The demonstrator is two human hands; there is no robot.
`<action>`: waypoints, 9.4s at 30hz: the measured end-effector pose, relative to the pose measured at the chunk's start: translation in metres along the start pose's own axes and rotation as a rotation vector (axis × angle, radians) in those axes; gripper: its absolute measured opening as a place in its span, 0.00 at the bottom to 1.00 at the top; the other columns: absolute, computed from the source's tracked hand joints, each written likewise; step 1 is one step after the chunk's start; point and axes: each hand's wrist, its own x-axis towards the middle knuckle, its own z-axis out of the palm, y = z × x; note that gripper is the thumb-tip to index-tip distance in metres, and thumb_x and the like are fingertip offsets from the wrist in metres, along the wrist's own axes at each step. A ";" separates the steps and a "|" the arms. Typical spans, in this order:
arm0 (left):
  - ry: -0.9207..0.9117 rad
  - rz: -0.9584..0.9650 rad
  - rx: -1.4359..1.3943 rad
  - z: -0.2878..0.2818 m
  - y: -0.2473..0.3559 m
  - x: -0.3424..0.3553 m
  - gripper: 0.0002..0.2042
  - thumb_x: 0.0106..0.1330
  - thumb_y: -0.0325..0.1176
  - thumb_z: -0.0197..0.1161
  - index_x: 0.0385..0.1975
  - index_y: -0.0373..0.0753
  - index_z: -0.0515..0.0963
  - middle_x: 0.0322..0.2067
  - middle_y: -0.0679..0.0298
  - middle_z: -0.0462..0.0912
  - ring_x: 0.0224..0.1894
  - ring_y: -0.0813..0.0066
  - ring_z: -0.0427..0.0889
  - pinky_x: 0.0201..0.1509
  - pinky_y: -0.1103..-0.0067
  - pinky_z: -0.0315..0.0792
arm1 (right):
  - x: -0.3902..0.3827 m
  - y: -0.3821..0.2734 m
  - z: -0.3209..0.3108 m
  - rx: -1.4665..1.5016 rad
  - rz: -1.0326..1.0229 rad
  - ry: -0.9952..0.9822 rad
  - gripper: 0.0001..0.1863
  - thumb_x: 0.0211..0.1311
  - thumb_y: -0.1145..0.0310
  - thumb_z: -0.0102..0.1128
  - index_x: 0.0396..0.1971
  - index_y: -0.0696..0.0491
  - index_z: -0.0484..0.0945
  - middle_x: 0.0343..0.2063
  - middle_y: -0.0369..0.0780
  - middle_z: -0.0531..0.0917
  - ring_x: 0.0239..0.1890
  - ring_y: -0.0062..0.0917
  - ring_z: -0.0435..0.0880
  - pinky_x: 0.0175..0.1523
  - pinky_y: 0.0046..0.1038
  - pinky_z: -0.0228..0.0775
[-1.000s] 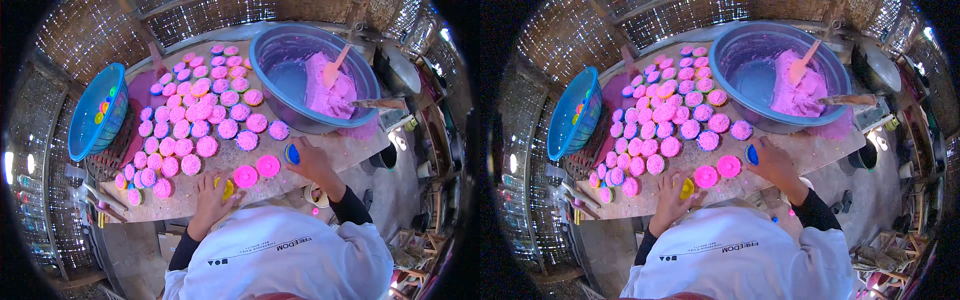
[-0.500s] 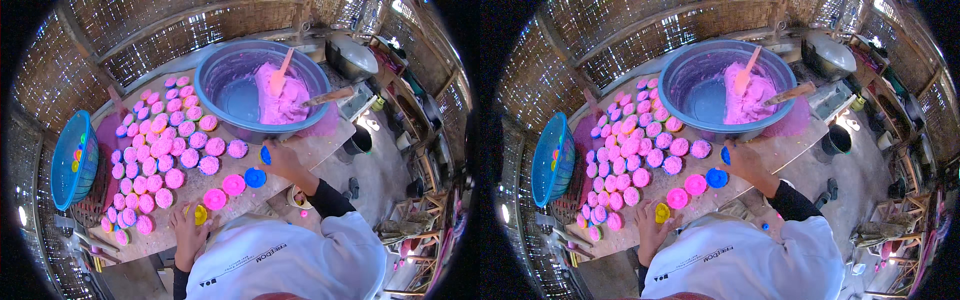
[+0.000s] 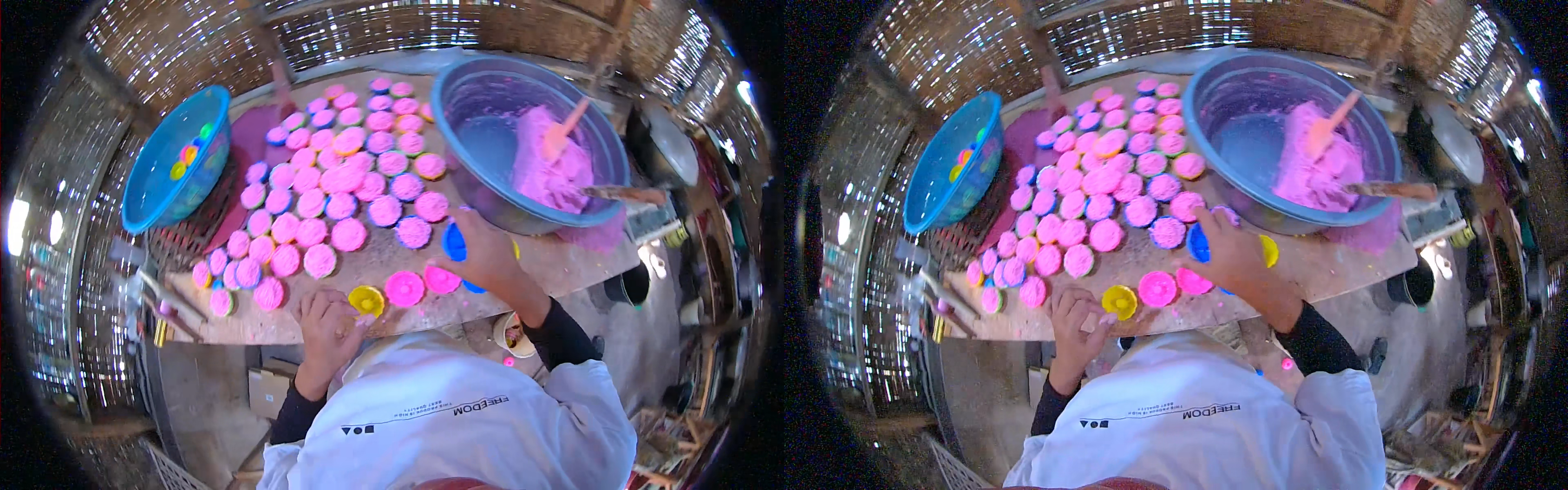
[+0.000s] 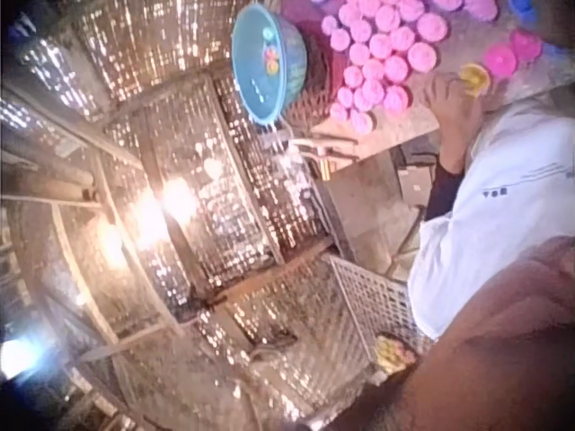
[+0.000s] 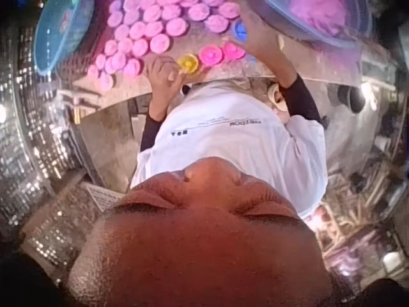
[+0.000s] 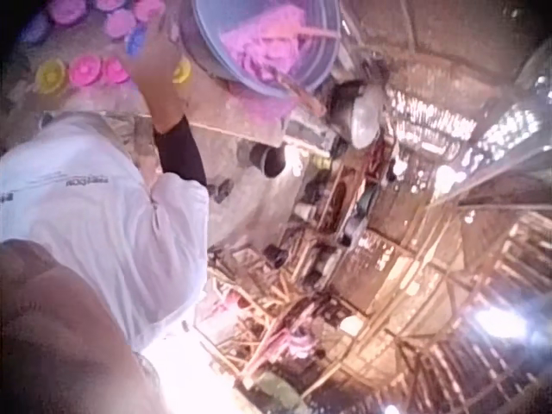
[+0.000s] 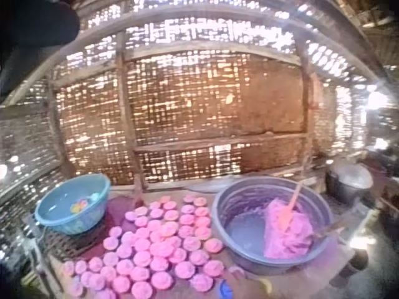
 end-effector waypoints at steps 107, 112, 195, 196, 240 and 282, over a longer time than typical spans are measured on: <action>0.024 -0.097 -2.663 0.033 -0.111 0.076 0.16 0.64 0.45 0.42 0.18 0.44 0.67 0.18 0.69 0.68 0.30 0.67 0.69 0.36 0.73 0.66 | 0.011 -0.097 -0.029 0.470 0.645 -0.914 0.31 0.53 0.46 0.57 0.43 0.61 0.68 0.27 0.37 0.77 0.29 0.19 0.75 0.34 0.22 0.67; -0.024 -0.039 -2.634 0.019 -0.117 0.080 0.17 0.64 0.46 0.41 0.18 0.44 0.67 0.17 0.69 0.69 0.28 0.67 0.70 0.34 0.73 0.66 | 0.016 -0.112 -0.024 0.305 0.562 -0.881 0.27 0.53 0.46 0.56 0.37 0.59 0.73 0.20 0.36 0.76 0.23 0.17 0.74 0.27 0.21 0.65; -0.025 0.762 0.521 -0.159 -0.035 0.083 0.12 0.40 0.40 0.61 0.24 0.42 0.72 0.19 0.65 0.71 0.20 0.71 0.72 0.23 0.73 0.59 | 0.065 -0.246 -0.069 0.569 -0.248 0.116 0.19 0.55 0.70 0.50 0.45 0.59 0.58 0.26 0.39 0.69 0.24 0.23 0.72 0.33 0.29 0.69; -0.050 0.743 0.344 -0.163 -0.034 0.081 0.11 0.40 0.38 0.61 0.22 0.43 0.70 0.18 0.65 0.70 0.19 0.70 0.72 0.23 0.72 0.59 | 0.061 -0.246 -0.067 0.356 -0.369 0.225 0.18 0.53 0.73 0.52 0.42 0.60 0.58 0.27 0.40 0.68 0.24 0.25 0.72 0.33 0.31 0.67; 0.675 0.530 -0.262 -0.027 0.020 0.216 0.15 0.47 0.38 0.66 0.31 0.34 0.80 0.28 0.60 0.78 0.23 0.76 0.76 0.28 0.86 0.69 | 0.045 0.125 -0.192 -0.990 0.023 -0.544 0.08 0.46 0.66 0.53 0.21 0.50 0.81 0.21 0.41 0.82 0.25 0.31 0.82 0.27 0.33 0.71; 0.652 0.124 -0.708 -0.031 -0.034 0.183 0.14 0.54 0.44 0.55 0.30 0.41 0.64 0.30 0.61 0.69 0.33 0.67 0.73 0.37 0.69 0.68 | 0.010 -0.133 -0.069 0.124 -0.207 0.731 0.07 0.52 0.75 0.56 0.32 0.59 0.76 0.15 0.42 0.74 0.14 0.27 0.72 0.20 0.26 0.62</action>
